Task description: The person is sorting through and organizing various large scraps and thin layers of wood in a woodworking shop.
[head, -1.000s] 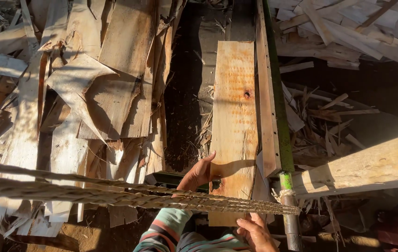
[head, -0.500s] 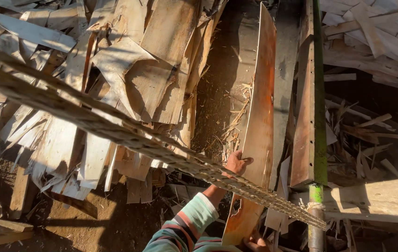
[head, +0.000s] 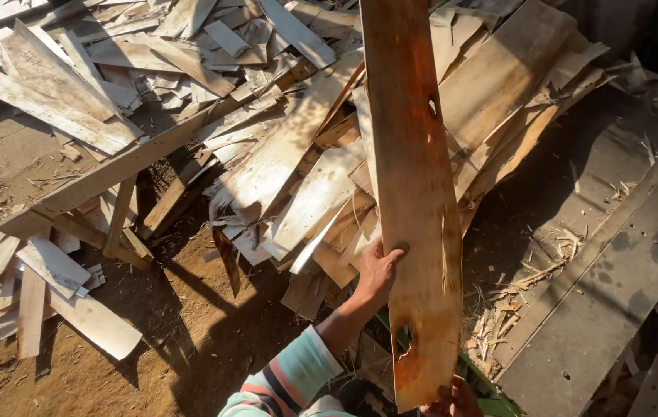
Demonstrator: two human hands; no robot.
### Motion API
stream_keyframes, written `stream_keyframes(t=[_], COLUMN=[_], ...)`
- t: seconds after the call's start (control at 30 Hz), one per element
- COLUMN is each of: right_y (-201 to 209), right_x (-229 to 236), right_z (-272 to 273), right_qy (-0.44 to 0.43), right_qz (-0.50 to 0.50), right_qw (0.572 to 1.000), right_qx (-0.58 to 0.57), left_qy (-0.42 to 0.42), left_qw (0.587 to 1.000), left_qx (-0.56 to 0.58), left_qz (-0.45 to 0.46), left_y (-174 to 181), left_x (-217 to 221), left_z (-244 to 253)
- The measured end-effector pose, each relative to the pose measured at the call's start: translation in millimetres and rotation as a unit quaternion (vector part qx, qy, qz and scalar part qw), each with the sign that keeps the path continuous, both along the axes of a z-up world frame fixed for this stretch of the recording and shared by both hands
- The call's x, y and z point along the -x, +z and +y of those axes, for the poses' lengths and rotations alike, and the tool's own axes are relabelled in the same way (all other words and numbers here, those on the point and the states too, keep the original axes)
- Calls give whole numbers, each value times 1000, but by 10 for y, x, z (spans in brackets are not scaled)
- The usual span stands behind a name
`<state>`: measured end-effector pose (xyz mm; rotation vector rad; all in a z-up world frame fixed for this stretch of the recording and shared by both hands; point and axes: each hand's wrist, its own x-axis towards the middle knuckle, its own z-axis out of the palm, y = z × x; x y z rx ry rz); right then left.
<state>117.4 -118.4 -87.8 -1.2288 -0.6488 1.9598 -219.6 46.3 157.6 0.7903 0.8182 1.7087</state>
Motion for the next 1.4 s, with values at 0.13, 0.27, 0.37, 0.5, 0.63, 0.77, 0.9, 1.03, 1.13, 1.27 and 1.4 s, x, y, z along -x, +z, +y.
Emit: stream_keyframes(t=[0.13,0.27,0.37,0.5,0.63,0.77,0.9,1.03,1.13,1.27,1.4], right_y=[1135,3158,2975,2525,1223,905,1285,1615,1563,1451,1343], right_x=[1426,3055,3329,3249,2752,2369,2033,1415,718,54,-90], right_z=[1837,2631,2869,2372,1904,1603,1640,2063,2326,2389,2247], right_qy=[110,149,90,120,144,120,112,17,-151,-245,-293], right_qz=[-116,25,9,-44,-119,-141,-101,-88,-146,-123,-185], right_qw=[918,950,942,969,980,982,987,987,969,958,937], right_qx=[-364,-273,-324,-213,-75,-36,-57,-137,-133,-82,-52], left_qy=[161,253,319,184,50,-131,-320,-344,-258,-270,-293], left_qw=[969,961,931,954,932,885,780,708,734,761,748], left_qx=[130,74,82,164,104,-81,-285,-366,-346,-328,-305], left_qz=[134,86,156,170,344,440,456,496,524,490,512], left_y=[849,668,207,-171,203,507,396,512,823,987,673], left_x=[1353,1754,1391,668,199,-90,-916,-1506,-1491,-1553,-1826], left_z=[402,248,-252,-858,-1315,-1326,-1262,-1506,-1659,-1824,-1860])
